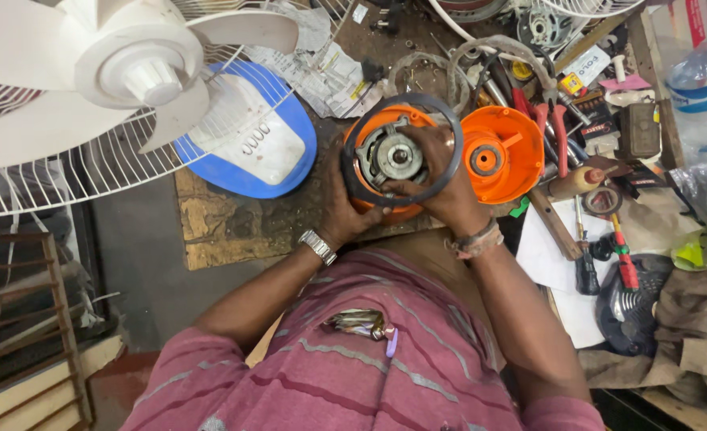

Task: The person assembles an orange electric kettle by inserting the motor into the base, securing the rubber gasket, and fitting the lid. They handle the kettle body, motor, gasket, and lid, and briefly use a screwdriver on the wiring.

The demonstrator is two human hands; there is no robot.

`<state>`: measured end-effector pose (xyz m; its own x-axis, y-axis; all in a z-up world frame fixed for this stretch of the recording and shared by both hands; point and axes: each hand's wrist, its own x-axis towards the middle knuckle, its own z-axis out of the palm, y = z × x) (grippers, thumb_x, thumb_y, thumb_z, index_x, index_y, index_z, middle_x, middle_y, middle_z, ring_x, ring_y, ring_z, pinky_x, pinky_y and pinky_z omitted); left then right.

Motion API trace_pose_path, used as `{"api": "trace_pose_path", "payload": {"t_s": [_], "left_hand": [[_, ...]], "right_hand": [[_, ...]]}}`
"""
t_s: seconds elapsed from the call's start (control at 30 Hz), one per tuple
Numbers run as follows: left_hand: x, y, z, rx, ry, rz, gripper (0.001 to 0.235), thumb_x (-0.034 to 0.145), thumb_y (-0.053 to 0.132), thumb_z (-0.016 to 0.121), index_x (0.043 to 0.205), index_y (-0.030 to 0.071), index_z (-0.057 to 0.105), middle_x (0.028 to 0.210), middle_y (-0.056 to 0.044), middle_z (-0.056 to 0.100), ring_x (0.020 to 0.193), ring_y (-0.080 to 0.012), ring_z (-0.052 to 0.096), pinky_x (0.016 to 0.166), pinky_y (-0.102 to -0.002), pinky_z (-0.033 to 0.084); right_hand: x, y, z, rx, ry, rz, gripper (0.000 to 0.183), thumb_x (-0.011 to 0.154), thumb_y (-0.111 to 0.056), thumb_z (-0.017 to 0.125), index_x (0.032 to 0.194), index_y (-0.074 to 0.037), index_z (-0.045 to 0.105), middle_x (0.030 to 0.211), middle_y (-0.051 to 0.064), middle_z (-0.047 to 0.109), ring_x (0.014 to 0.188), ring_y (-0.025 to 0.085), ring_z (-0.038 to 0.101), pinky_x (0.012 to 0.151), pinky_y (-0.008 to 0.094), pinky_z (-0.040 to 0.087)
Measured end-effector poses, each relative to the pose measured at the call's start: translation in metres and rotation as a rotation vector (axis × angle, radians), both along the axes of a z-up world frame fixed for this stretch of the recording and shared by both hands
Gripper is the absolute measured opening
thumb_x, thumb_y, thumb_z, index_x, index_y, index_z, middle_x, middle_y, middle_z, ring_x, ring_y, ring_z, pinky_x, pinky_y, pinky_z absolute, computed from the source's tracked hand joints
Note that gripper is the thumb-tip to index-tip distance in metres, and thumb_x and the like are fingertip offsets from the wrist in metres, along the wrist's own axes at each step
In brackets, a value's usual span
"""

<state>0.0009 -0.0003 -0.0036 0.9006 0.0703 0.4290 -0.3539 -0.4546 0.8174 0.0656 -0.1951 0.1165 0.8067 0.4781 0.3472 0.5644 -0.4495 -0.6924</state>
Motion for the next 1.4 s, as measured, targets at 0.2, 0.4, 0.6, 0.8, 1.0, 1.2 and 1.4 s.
{"api": "trace_pose_path", "payload": {"t_s": [0.2, 0.4, 0.6, 0.8, 1.0, 1.2, 1.4], "left_hand": [[0.000, -0.003, 0.002, 0.015, -0.007, 0.032, 0.124, 0.079, 0.062, 0.081, 0.164, 0.002, 0.013, 0.168, -0.027, 0.025, 0.158, -0.0430, 0.028, 0.132, -0.052, 0.026], [-0.003, -0.002, 0.001, 0.031, 0.021, 0.040, 0.124, 0.079, 0.063, 0.081, 0.164, 0.002, 0.015, 0.167, -0.027, 0.027, 0.158, -0.0433, 0.028, 0.132, -0.053, 0.024], [-0.001, -0.001, 0.004, -0.005, 0.008, 0.008, 0.126, 0.079, 0.065, 0.080, 0.164, 0.001, 0.013, 0.168, -0.028, 0.025, 0.158, -0.0435, 0.028, 0.132, -0.053, 0.024], [-0.002, -0.001, 0.004, 0.016, 0.041, 0.022, 0.126, 0.078, 0.064, 0.081, 0.163, 0.000, 0.014, 0.165, -0.028, 0.028, 0.156, -0.0437, 0.030, 0.131, -0.053, 0.026], [0.001, -0.001, 0.007, -0.003, 0.011, 0.014, 0.123, 0.079, 0.061, 0.081, 0.163, 0.000, 0.014, 0.165, -0.028, 0.029, 0.156, -0.0440, 0.031, 0.131, -0.053, 0.027], [0.005, -0.002, 0.008, 0.004, -0.026, 0.046, 0.121, 0.081, 0.059, 0.081, 0.164, 0.001, 0.014, 0.166, -0.026, 0.029, 0.157, -0.0436, 0.031, 0.133, -0.053, 0.026], [0.000, -0.005, -0.011, 0.018, 0.027, 0.042, 0.125, 0.079, 0.059, 0.084, 0.165, 0.001, 0.013, 0.170, -0.026, 0.022, 0.161, -0.0438, 0.023, 0.134, -0.052, 0.022]], "right_hand": [[0.005, -0.016, -0.001, -0.002, -0.022, 0.065, 0.088, 0.071, -0.024, 0.093, 0.146, -0.004, 0.051, 0.143, 0.021, 0.057, 0.135, 0.039, 0.052, 0.112, 0.048, 0.044], [0.026, -0.032, -0.023, -0.058, 0.050, -0.181, 0.031, 0.102, -0.020, 0.076, 0.131, -0.010, 0.074, 0.131, 0.015, 0.067, 0.123, 0.035, 0.059, 0.108, 0.045, 0.047], [0.080, -0.020, -0.034, -0.157, 0.108, -0.151, 0.026, 0.086, -0.026, 0.083, 0.107, -0.011, 0.083, 0.099, 0.017, 0.068, 0.095, 0.033, 0.063, 0.084, 0.044, 0.048], [0.094, -0.008, -0.018, -0.140, 0.029, -0.013, 0.020, 0.081, -0.022, 0.087, 0.094, -0.009, 0.080, 0.088, 0.014, 0.071, 0.092, 0.032, 0.064, 0.084, 0.044, 0.050], [0.126, 0.016, 0.003, -0.715, 0.181, -0.010, 0.034, 0.073, -0.035, 0.088, 0.088, -0.009, 0.074, 0.089, 0.017, 0.072, 0.086, 0.036, 0.069, 0.075, 0.049, 0.052], [0.118, 0.016, 0.004, -0.639, 0.235, -0.098, 0.039, 0.081, -0.038, 0.085, 0.095, -0.005, 0.069, 0.095, 0.017, 0.070, 0.090, 0.039, 0.068, 0.071, 0.051, 0.051], [0.088, -0.011, -0.010, -0.222, 0.189, -0.100, 0.026, 0.094, -0.026, 0.078, 0.106, -0.004, 0.069, 0.099, 0.019, 0.070, 0.095, 0.039, 0.067, 0.079, 0.047, 0.052]]}}
